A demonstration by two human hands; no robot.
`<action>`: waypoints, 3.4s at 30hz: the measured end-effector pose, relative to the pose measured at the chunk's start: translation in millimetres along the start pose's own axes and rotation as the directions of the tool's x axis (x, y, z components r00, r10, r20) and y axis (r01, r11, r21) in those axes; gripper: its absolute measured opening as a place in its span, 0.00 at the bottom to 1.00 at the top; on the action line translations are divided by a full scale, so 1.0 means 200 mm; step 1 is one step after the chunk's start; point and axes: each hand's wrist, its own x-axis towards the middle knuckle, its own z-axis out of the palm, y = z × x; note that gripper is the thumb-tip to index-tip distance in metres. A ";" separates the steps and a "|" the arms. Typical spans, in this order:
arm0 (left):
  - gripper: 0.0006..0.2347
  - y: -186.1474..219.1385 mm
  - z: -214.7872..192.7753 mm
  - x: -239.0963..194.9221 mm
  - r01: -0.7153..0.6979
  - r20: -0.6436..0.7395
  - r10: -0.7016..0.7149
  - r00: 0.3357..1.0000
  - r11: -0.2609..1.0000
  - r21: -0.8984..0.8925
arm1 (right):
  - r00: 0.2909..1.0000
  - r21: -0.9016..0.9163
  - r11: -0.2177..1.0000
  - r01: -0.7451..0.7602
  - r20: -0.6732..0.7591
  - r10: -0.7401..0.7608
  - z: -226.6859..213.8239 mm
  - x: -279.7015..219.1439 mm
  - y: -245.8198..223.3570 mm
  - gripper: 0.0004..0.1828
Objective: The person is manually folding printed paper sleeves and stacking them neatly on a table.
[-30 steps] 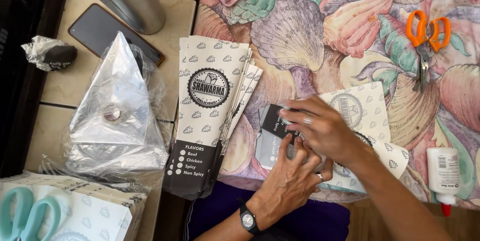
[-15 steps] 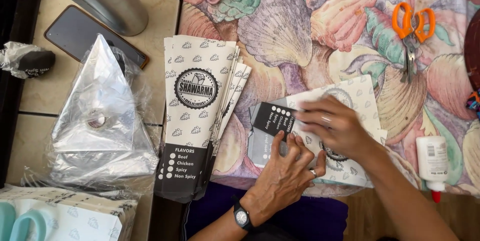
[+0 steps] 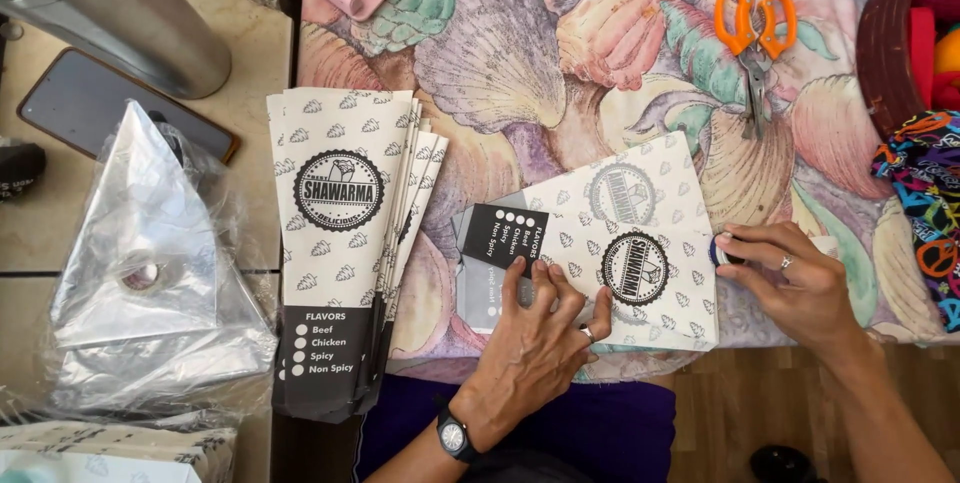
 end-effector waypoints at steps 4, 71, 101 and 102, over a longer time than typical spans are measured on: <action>0.23 -0.02 -0.03 0.02 0.001 -0.056 0.000 0.998 1.000 0.017 | 0.990 0.019 0.990 0.140 0.024 -0.140 0.21 0.20 -0.05 0.18; 0.37 -0.04 -0.19 -0.05 0.157 -0.007 -0.165 0.986 0.949 -0.273 | 0.627 0.864 0.384 -0.326 -0.106 0.772 0.25 -0.03 -0.39 0.16; 0.44 -0.32 -0.41 0.07 0.396 0.439 -0.138 0.888 0.715 -0.577 | 0.700 0.665 0.467 -0.583 0.118 0.705 0.20 -0.01 -0.27 0.12; 0.45 -0.33 -0.40 0.06 0.405 0.452 -0.143 0.880 0.724 -0.559 | 0.713 0.672 0.471 -0.572 0.122 0.691 0.22 -0.01 -0.26 0.11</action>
